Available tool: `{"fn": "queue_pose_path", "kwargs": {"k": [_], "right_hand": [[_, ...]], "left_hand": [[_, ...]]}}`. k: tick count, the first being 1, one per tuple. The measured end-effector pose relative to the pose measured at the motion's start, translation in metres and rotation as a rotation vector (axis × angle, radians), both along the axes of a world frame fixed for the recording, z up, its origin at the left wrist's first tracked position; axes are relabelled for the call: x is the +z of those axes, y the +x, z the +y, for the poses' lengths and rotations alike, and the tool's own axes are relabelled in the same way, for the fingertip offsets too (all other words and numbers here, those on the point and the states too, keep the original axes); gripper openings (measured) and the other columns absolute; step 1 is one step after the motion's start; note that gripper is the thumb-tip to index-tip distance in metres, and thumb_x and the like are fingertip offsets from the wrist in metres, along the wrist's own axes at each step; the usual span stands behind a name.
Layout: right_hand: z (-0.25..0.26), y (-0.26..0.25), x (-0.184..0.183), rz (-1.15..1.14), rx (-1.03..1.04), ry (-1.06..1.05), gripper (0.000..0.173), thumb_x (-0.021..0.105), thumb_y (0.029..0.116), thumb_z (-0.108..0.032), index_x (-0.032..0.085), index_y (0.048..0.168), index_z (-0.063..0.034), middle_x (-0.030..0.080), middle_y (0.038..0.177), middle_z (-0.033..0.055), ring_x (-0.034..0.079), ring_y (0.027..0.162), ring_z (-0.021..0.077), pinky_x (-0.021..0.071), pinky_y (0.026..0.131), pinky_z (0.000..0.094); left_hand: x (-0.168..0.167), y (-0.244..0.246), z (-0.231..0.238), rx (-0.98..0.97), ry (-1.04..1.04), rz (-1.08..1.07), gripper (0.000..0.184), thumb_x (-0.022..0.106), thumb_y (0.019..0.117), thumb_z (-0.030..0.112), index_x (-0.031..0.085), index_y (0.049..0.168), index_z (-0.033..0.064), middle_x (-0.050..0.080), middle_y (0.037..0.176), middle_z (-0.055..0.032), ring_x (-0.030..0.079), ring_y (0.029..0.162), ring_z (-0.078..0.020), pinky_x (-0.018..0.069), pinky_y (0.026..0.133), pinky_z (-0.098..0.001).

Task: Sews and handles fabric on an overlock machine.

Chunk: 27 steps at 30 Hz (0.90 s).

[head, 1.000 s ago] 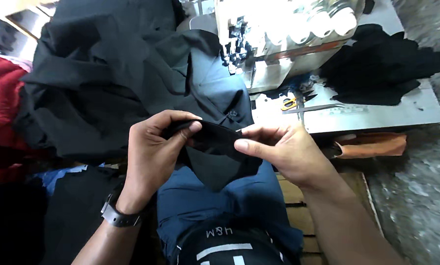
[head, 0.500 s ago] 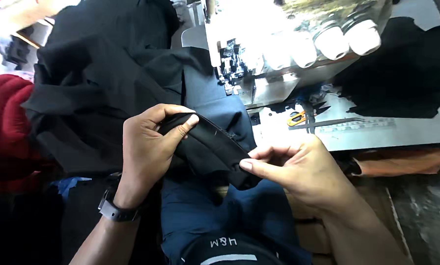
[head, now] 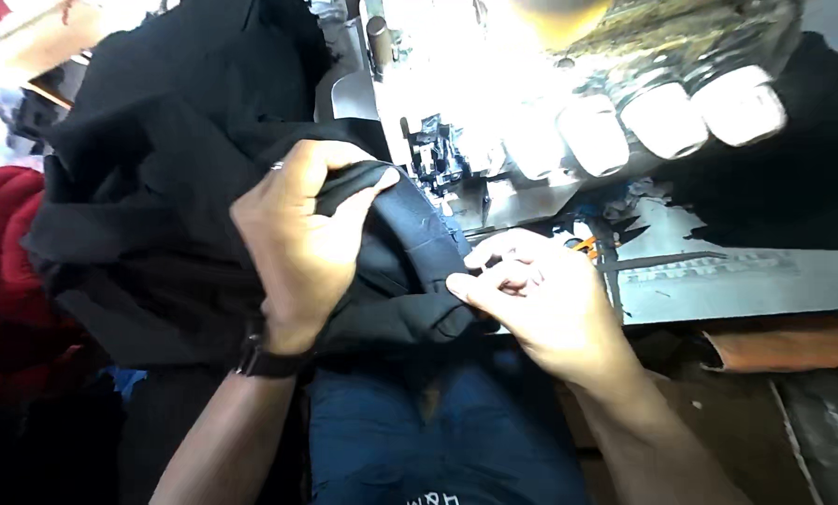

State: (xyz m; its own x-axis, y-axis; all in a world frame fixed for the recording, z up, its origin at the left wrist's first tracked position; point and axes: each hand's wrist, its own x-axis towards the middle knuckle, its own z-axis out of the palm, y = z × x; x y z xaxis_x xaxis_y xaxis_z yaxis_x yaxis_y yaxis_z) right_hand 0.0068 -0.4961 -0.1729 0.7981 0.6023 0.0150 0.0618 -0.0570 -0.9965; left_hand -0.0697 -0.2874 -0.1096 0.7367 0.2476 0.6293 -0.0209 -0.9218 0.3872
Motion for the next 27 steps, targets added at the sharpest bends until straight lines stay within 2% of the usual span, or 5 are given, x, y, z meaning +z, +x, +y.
{"fn": "queue_pose_path", "kwargs": {"k": [3,8,15,20,27], "right_hand": [[0.002,0.009,-0.012,0.157,0.045,-0.018,0.036,0.081,0.0868,-0.023,0.065,0.118,-0.0127,0.070,0.066,-0.0053,0.065,0.054,0.0049,0.0555,0.051,0.0169],[-0.001,0.014,-0.018,0.239,0.099,0.010,0.014,0.081,0.0860,-0.022,0.073,0.089,-0.0101,0.068,0.063,-0.0053,0.063,0.053,0.0028,0.0536,0.049,0.0158],[-0.004,0.012,-0.019,0.167,0.083,0.015,0.013,0.079,0.0875,-0.026,0.073,0.089,-0.0143,0.067,0.066,-0.0091,0.060,0.055,-0.0020,0.0481,0.049,0.0116],[-0.002,0.015,-0.031,0.093,0.092,0.069,0.014,0.079,0.0868,-0.026,0.072,0.082,-0.0160,0.069,0.099,-0.0023,0.065,0.090,0.0064,0.0554,0.074,0.0170],[0.000,0.001,-0.019,0.115,0.085,0.058,0.025,0.077,0.0840,-0.013,0.056,0.072,-0.0182,0.059,0.067,-0.0098,0.048,0.055,-0.0045,0.0353,0.047,0.0102]], "left_hand": [[-0.029,0.016,0.006,-0.027,-0.089,-0.006,0.021,0.077,0.0913,0.008,0.068,0.111,0.0038,0.073,0.102,-0.0031,0.070,0.094,-0.0072,0.0582,0.081,-0.0228],[-0.043,0.023,0.012,-0.098,-0.163,-0.056,0.020,0.077,0.0885,0.001,0.066,0.106,-0.0004,0.071,0.100,-0.0054,0.069,0.092,-0.0092,0.0578,0.081,-0.0243],[-0.044,0.022,0.015,-0.117,-0.140,-0.052,0.019,0.077,0.0880,0.002,0.067,0.103,-0.0003,0.072,0.097,-0.0047,0.069,0.090,-0.0080,0.0578,0.080,-0.0231],[-0.045,0.021,0.014,-0.093,-0.131,-0.035,0.019,0.078,0.0878,0.004,0.068,0.103,0.0010,0.072,0.098,-0.0043,0.069,0.090,-0.0075,0.0570,0.079,-0.0224],[-0.037,0.014,0.013,-0.045,-0.053,0.078,0.017,0.078,0.0886,0.007,0.069,0.103,0.0039,0.072,0.097,-0.0039,0.068,0.092,-0.0081,0.0554,0.080,-0.0235]]}}
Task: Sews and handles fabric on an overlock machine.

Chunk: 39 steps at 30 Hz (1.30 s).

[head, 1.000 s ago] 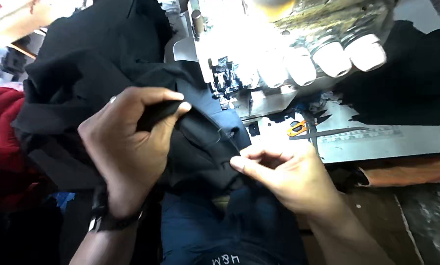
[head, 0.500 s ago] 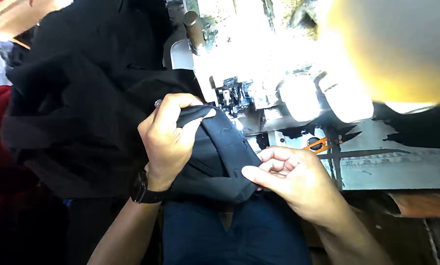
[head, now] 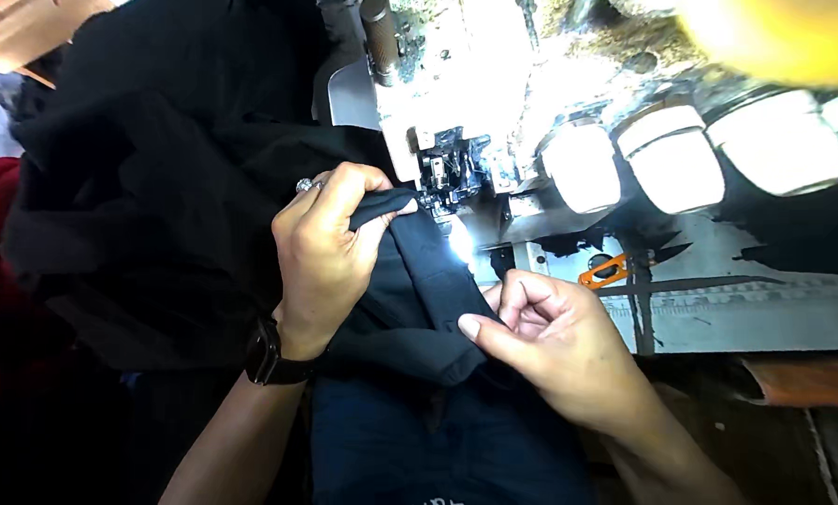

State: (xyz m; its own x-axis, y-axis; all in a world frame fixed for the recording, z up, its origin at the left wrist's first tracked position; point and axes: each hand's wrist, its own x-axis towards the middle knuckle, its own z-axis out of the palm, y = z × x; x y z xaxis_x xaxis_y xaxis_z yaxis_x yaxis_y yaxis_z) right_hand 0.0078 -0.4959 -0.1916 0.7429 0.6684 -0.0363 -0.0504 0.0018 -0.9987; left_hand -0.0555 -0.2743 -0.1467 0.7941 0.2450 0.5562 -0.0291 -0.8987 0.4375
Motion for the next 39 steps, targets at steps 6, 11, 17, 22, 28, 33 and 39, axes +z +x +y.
{"fn": "queue_pose_path", "kwargs": {"k": [6,11,17,22,28,33,39], "right_hand": [[-0.007,-0.008,0.009,-0.248,0.103,-0.084,0.031,0.072,0.0908,-0.024,0.069,0.121,-0.0230,0.069,0.089,-0.0100,0.065,0.073,-0.0012,0.0553,0.061,0.0134],[-0.006,0.001,0.022,-0.258,0.190,-0.230,0.058,0.069,0.0913,-0.033,0.056,0.148,-0.0379,0.064,0.079,-0.0157,0.055,0.061,-0.0067,0.0453,0.051,0.0103],[0.002,0.013,0.023,-0.149,0.051,-0.199,0.071,0.076,0.0865,-0.028,0.051,0.153,-0.0260,0.063,0.071,-0.0131,0.056,0.055,-0.0027,0.0460,0.048,0.0112],[0.006,0.013,0.020,-0.076,0.030,-0.160,0.072,0.078,0.0855,-0.026,0.051,0.152,-0.0239,0.064,0.070,-0.0113,0.058,0.056,0.0000,0.0487,0.049,0.0121],[-0.005,-0.009,0.016,-0.135,-0.044,-0.036,0.038,0.073,0.0907,-0.019,0.068,0.128,-0.0200,0.072,0.086,-0.0070,0.066,0.067,0.0028,0.0547,0.056,0.0145],[0.000,-0.010,0.014,-0.217,-0.073,-0.060,0.012,0.071,0.0932,-0.017,0.081,0.099,-0.0163,0.076,0.091,-0.0070,0.068,0.075,0.0003,0.0564,0.061,0.0134],[0.012,0.003,0.016,-0.178,-0.076,-0.051,0.010,0.073,0.0913,-0.015,0.081,0.098,-0.0159,0.075,0.083,-0.0070,0.066,0.068,0.0003,0.0555,0.059,0.0137]], "left_hand": [[0.032,0.004,-0.005,0.053,0.030,0.322,0.020,0.080,0.0882,0.019,0.071,0.104,0.0124,0.073,0.095,-0.0009,0.069,0.087,-0.0100,0.0545,0.076,-0.0304],[0.017,0.004,-0.013,0.147,0.089,0.333,0.023,0.066,0.0994,0.032,0.069,0.113,0.0137,0.067,0.108,-0.0053,0.062,0.103,-0.0234,0.0453,0.085,-0.0482],[-0.004,0.037,0.003,0.193,0.055,0.220,0.026,0.066,0.0888,0.023,0.071,0.112,0.0123,0.068,0.112,-0.0062,0.059,0.113,-0.0257,0.0393,0.090,-0.0535],[-0.005,0.048,0.009,0.172,-0.005,0.214,0.029,0.068,0.0877,0.024,0.071,0.116,0.0161,0.068,0.113,-0.0003,0.057,0.115,-0.0181,0.0356,0.093,-0.0527],[-0.007,0.044,0.007,0.159,-0.048,0.200,0.032,0.070,0.0877,0.025,0.070,0.117,0.0147,0.068,0.114,-0.0003,0.057,0.116,-0.0171,0.0368,0.093,-0.0529],[-0.005,0.055,0.017,0.161,-0.076,0.197,0.026,0.071,0.0873,0.027,0.069,0.111,0.0165,0.068,0.109,0.0027,0.059,0.113,-0.0138,0.0393,0.094,-0.0516],[0.001,0.072,0.031,0.143,-0.065,0.159,0.031,0.070,0.0848,0.026,0.068,0.112,0.0102,0.070,0.113,-0.0070,0.062,0.117,-0.0222,0.0417,0.096,-0.0568]]}}
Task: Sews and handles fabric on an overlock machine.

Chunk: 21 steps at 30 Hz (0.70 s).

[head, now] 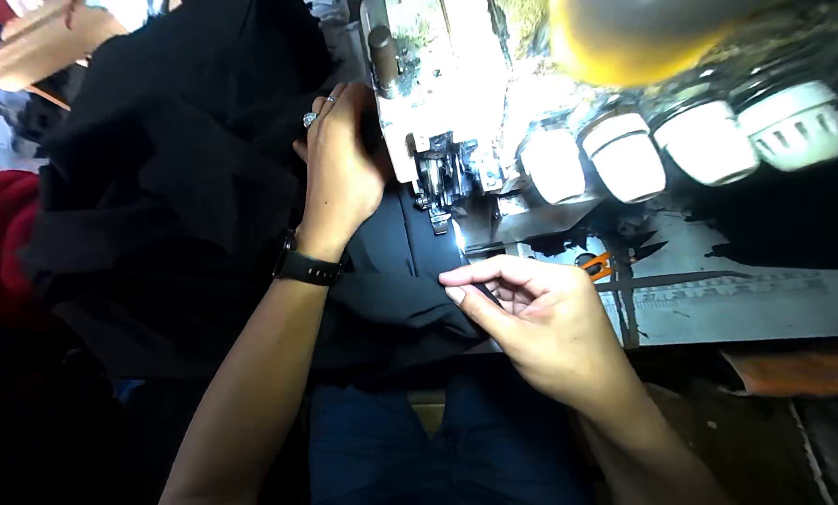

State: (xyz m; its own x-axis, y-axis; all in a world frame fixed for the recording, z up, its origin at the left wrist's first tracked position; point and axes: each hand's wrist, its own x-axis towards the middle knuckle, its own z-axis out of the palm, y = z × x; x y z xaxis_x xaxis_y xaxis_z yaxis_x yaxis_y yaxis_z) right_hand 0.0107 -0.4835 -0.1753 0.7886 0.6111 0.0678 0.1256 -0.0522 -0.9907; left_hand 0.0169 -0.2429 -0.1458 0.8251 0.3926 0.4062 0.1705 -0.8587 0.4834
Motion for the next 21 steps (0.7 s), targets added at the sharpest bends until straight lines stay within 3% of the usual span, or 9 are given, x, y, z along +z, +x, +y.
{"fn": "queue_pose_path", "kwargs": {"k": [5,7,9,12,14,15,16,18,21], "right_hand": [[0.010,0.009,0.004,0.001,-0.019,-0.016,0.011,0.077,0.0884,-0.012,0.081,0.098,-0.0168,0.070,0.072,-0.0072,0.055,0.053,0.0013,0.0447,0.047,0.0163],[0.012,0.012,0.005,-0.012,-0.023,0.021,0.011,0.077,0.0885,-0.009,0.080,0.098,-0.0141,0.069,0.071,-0.0060,0.052,0.051,0.0014,0.0430,0.047,0.0161],[0.013,0.015,0.004,-0.046,-0.029,0.030,0.012,0.077,0.0882,-0.008,0.080,0.098,-0.0141,0.069,0.072,-0.0068,0.049,0.050,0.0000,0.0423,0.047,0.0160],[0.012,0.019,0.005,-0.059,-0.008,-0.007,0.011,0.077,0.0905,-0.010,0.079,0.100,-0.0142,0.069,0.074,-0.0064,0.045,0.049,0.0010,0.0408,0.048,0.0182],[0.013,0.020,0.008,-0.058,-0.013,-0.084,0.014,0.078,0.0911,-0.016,0.071,0.103,-0.0121,0.057,0.058,-0.0042,0.042,0.043,0.0049,0.0413,0.046,0.0235],[0.011,0.017,0.010,-0.072,-0.024,-0.148,0.022,0.079,0.0912,-0.021,0.065,0.105,-0.0106,0.052,0.055,-0.0016,0.044,0.043,0.0082,0.0436,0.048,0.0281],[0.007,0.012,0.014,-0.107,-0.048,-0.212,0.030,0.080,0.0910,-0.026,0.063,0.109,-0.0080,0.054,0.058,0.0025,0.048,0.047,0.0125,0.0480,0.052,0.0339],[-0.012,-0.003,0.027,-0.215,-0.101,-0.336,0.045,0.079,0.0903,-0.033,0.060,0.122,-0.0077,0.070,0.078,0.0052,0.068,0.066,0.0158,0.0591,0.069,0.0398],[-0.041,-0.032,0.023,-0.324,-0.196,-0.312,0.037,0.082,0.0879,-0.027,0.064,0.113,-0.0066,0.074,0.092,0.0024,0.074,0.081,0.0103,0.0634,0.076,0.0301]], "left_hand": [[0.010,-0.002,0.012,-0.046,-0.066,0.032,0.034,0.071,0.0887,0.020,0.067,0.120,0.0076,0.068,0.121,-0.0101,0.060,0.121,-0.0249,0.0451,0.101,-0.0548],[0.041,-0.042,0.004,-0.114,-0.045,0.095,0.043,0.069,0.0936,0.011,0.059,0.135,0.0051,0.064,0.134,-0.0122,0.061,0.126,-0.0241,0.0509,0.107,-0.0474],[0.073,-0.101,-0.011,-0.166,0.038,0.175,0.055,0.061,0.0889,-0.004,0.054,0.143,0.0046,0.054,0.148,-0.0117,0.056,0.134,-0.0266,0.0501,0.108,-0.0480],[0.074,-0.154,-0.001,-0.316,0.165,0.269,0.054,0.056,0.0817,-0.001,0.066,0.133,0.0115,0.048,0.156,-0.0090,0.050,0.141,-0.0258,0.0480,0.110,-0.0490],[0.054,-0.162,0.012,-0.393,0.186,0.333,0.046,0.063,0.0886,0.001,0.069,0.133,0.0143,0.042,0.161,-0.0108,0.040,0.149,-0.0291,0.0403,0.118,-0.0512],[0.042,-0.163,0.019,-0.439,0.181,0.291,0.033,0.068,0.0921,0.007,0.073,0.124,0.0132,0.044,0.161,-0.0107,0.037,0.151,-0.0285,0.0382,0.120,-0.0493],[0.032,-0.165,0.023,-0.477,0.161,0.211,0.017,0.071,0.0935,0.016,0.077,0.110,0.0120,0.049,0.157,-0.0090,0.039,0.151,-0.0253,0.0388,0.121,-0.0461],[0.032,-0.167,0.019,-0.498,0.112,0.066,0.014,0.073,0.0947,0.023,0.075,0.091,0.0093,0.060,0.146,-0.0040,0.049,0.143,-0.0172,0.0444,0.118,-0.0406],[0.037,-0.165,0.019,-0.462,0.099,0.025,0.013,0.068,0.0981,0.020,0.071,0.097,0.0069,0.064,0.139,-0.0048,0.058,0.132,-0.0167,0.0494,0.111,-0.0412]]}}
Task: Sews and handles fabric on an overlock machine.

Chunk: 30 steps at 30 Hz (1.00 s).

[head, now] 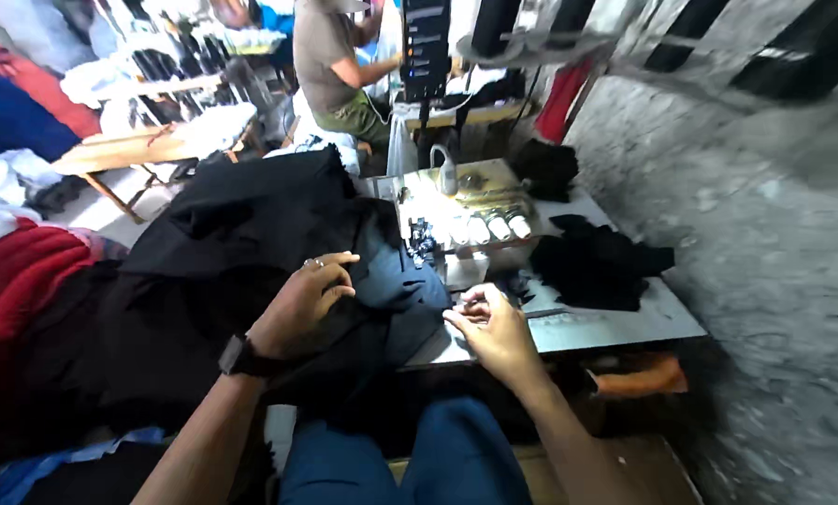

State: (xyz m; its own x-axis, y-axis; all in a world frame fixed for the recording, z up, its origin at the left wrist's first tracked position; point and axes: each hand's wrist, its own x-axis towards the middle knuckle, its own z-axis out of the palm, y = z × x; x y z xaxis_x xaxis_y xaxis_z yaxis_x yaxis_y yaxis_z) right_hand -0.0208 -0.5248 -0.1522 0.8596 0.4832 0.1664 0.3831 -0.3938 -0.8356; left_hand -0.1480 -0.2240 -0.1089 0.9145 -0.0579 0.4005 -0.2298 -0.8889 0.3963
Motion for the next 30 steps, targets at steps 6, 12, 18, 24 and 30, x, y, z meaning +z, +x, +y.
{"fn": "queue_pose_path", "kwargs": {"k": [6,12,18,24,30], "right_hand": [[-0.045,-0.029,-0.001,-0.044,0.150,-0.066,0.017,0.073,0.0934,-0.028,0.073,0.102,-0.0124,0.075,0.092,-0.0048,0.072,0.081,0.0032,0.0624,0.075,0.0241],[-0.072,-0.043,-0.028,0.239,0.322,0.037,0.011,0.074,0.0937,-0.020,0.075,0.098,-0.0101,0.077,0.087,-0.0006,0.075,0.077,0.0110,0.0648,0.073,0.0291],[-0.017,-0.028,0.002,-0.002,0.480,0.240,0.012,0.071,0.0966,-0.020,0.075,0.099,-0.0093,0.076,0.088,-0.0032,0.072,0.078,0.0044,0.0631,0.073,0.0236],[-0.002,-0.014,0.006,-0.174,0.400,0.295,0.012,0.070,0.0959,-0.017,0.075,0.098,-0.0059,0.075,0.089,-0.0014,0.072,0.077,0.0032,0.0626,0.073,0.0222],[0.006,-0.008,0.003,-0.310,0.258,0.343,0.018,0.076,0.0925,-0.026,0.076,0.100,-0.0087,0.075,0.089,-0.0026,0.070,0.076,0.0019,0.0612,0.071,0.0213]], "left_hand": [[0.000,0.018,0.021,-0.103,0.235,0.245,0.036,0.072,0.0880,0.002,0.074,0.119,0.0199,0.052,0.155,-0.0057,0.047,0.144,-0.0283,0.0438,0.111,-0.0592],[0.000,0.002,-0.004,-0.166,-0.180,0.014,0.016,0.066,0.0994,0.017,0.072,0.108,0.0045,0.069,0.132,-0.0046,0.060,0.130,-0.0131,0.0486,0.113,-0.0372],[0.046,0.030,-0.063,-0.250,-0.428,-0.024,0.022,0.064,0.1018,0.026,0.071,0.103,0.0047,0.071,0.098,-0.0010,0.067,0.090,-0.0057,0.0573,0.083,-0.0280],[0.062,0.037,-0.067,-0.162,-0.429,0.094,0.013,0.061,0.1030,0.018,0.064,0.105,0.0058,0.065,0.085,-0.0005,0.062,0.072,-0.0068,0.0551,0.066,-0.0245],[0.077,0.029,-0.073,-0.098,-0.389,0.061,0.015,0.066,0.1005,0.019,0.064,0.104,0.0048,0.064,0.076,-0.0006,0.060,0.063,-0.0074,0.0537,0.059,-0.0245]]}}
